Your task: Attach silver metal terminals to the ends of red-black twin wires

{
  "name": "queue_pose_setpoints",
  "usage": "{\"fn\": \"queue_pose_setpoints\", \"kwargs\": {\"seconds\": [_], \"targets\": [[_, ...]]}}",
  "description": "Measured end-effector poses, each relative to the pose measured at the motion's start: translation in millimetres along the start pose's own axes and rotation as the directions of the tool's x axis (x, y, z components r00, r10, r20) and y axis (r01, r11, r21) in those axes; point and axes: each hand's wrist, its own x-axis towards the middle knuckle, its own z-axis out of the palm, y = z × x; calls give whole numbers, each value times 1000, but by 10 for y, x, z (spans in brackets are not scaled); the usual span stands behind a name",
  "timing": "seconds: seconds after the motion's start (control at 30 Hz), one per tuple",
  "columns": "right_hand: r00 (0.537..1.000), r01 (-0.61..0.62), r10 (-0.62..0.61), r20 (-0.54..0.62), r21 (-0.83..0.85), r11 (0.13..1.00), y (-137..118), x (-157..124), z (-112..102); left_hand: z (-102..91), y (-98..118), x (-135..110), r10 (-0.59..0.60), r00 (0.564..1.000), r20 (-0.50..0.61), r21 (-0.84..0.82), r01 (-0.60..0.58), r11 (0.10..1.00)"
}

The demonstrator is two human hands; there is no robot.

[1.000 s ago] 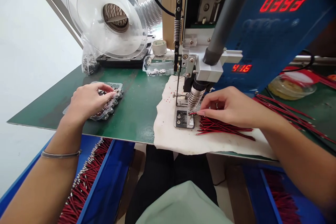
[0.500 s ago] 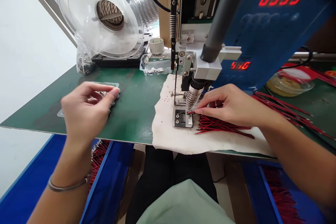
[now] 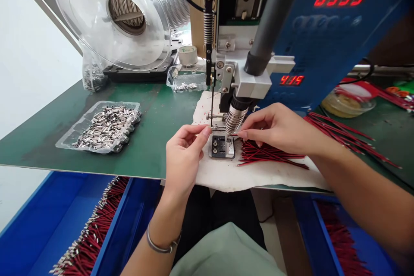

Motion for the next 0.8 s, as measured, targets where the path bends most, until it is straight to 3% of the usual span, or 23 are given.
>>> {"fn": "queue_pose_setpoints", "kwargs": {"seconds": [0.2, 0.8], "targets": [[995, -73, 65, 76, 102, 992, -7, -6, -36, -12, -29, -28, 62, 997, 54, 170, -71, 983], [999, -21, 22, 34, -23, 1000, -16, -22, 43, 4, -59, -97, 75, 991, 114, 294, -106, 950]]}}
